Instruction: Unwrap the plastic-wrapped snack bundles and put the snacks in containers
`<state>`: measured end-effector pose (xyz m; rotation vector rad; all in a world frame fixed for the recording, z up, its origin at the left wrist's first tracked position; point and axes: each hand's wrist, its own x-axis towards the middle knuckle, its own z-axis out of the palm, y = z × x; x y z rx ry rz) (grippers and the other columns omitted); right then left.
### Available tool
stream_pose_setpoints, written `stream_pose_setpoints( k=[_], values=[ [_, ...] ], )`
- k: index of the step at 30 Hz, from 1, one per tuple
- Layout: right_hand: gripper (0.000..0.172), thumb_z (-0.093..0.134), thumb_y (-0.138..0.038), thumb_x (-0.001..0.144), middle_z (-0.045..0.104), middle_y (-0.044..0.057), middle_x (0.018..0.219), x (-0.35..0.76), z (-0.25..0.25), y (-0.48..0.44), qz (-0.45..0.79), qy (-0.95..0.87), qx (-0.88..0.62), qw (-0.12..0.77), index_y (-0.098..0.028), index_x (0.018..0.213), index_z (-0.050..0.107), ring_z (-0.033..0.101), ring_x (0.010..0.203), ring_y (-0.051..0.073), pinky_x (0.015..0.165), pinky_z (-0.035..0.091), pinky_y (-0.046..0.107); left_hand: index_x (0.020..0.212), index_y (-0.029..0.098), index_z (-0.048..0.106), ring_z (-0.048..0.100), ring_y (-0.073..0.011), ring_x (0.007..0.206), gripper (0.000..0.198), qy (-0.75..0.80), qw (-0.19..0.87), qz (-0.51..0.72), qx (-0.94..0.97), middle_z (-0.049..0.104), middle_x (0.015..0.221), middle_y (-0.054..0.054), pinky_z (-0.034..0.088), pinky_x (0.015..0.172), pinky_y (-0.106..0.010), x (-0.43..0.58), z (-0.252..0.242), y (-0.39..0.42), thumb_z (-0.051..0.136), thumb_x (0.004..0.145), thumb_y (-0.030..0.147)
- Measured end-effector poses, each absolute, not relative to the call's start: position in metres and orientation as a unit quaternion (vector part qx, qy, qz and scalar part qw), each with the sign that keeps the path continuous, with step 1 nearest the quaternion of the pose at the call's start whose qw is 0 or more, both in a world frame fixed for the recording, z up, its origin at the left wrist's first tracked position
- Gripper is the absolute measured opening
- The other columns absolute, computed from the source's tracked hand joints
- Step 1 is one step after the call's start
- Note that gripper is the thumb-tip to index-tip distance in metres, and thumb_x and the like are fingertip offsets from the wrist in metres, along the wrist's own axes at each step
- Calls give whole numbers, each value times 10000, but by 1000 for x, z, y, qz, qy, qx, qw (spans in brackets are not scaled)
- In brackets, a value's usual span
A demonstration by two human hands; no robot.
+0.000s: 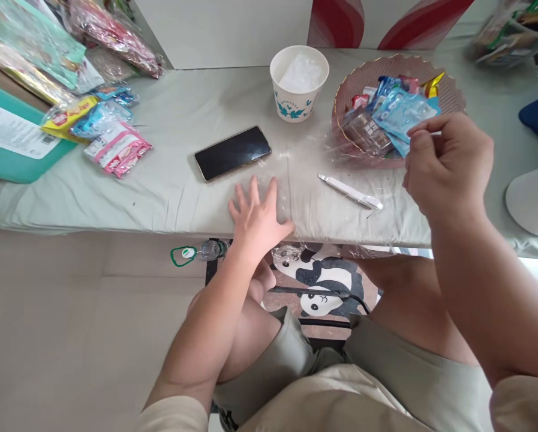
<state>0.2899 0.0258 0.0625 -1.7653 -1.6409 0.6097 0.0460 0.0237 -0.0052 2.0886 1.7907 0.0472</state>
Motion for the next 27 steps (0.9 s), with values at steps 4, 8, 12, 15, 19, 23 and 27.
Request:
stream_pose_setpoints(
  k=[4, 8, 12, 15, 19, 23, 27],
  values=[
    [344, 639, -516, 940, 699, 59, 779, 286, 54, 30, 236, -618, -667, 343, -243, 1143, 691, 695, 794, 233, 690, 532, 366, 1577, 250, 432, 240, -494, 1604, 842, 642, 170, 124, 737, 316, 1702, -193, 274, 1268, -704, 40, 6, 27, 747, 797, 290],
    [240, 617, -454, 965, 623, 29, 672, 297, 46, 28, 207, -614, -652, 393, -241, 1013, 716, 588, 610, 191, 613, 465, 357, 1439, 268, 522, 353, -376, 1561, 656, 616, 133, 286, 722, 437, 1589, -150, 347, 1288, -529, 35, 29, 41, 761, 830, 307],
    [203, 587, -429, 982, 576, -3, 599, 305, 60, 13, 177, -670, -590, 414, -296, 893, 711, 495, 482, 172, 539, 402, 355, 1440, 307, 513, 278, -388, 1597, 788, 572, 180, 272, 753, 462, 1606, -124, 402, 1232, -532, 44, 43, 63, 884, 754, 419],
    [203, 592, -438, 983, 574, -29, 556, 304, 78, 1, 203, -744, -514, 375, -332, 867, 720, 506, 471, 160, 535, 426, 339, 1428, 316, 548, 400, -398, 1536, 917, 531, 267, 230, 771, 540, 1546, -126, 512, 1099, -477, 57, 40, 72, 961, 631, 501],
    [210, 611, -427, 951, 575, -34, 564, 296, 88, 0, 325, -755, -445, 355, -284, 832, 707, 550, 517, 131, 568, 483, 293, 1143, 262, 713, 708, -265, 1015, 553, 449, 443, 208, 747, 735, 1086, -79, 550, 756, -304, 72, 23, 73, 902, 682, 503],
    [214, 534, -431, 951, 675, 16, 807, 298, 67, 9, 331, -573, -564, 494, -267, 977, 667, 665, 733, 168, 729, 566, 331, 711, 230, 616, 483, -140, 598, 277, 471, 479, 368, 643, 535, 659, 4, 376, 565, -269, 75, 1, 74, 742, 792, 463],
    [422, 363, -581, 969, 713, 103, 1187, 305, 30, 10, 434, -464, -598, 489, -266, 1121, 600, 714, 1156, 250, 962, 601, 442, 688, 247, 488, 357, -131, 558, 284, 517, 437, 514, 527, 375, 617, 35, 318, 551, -276, 70, -11, 77, 680, 780, 436]
  ],
)
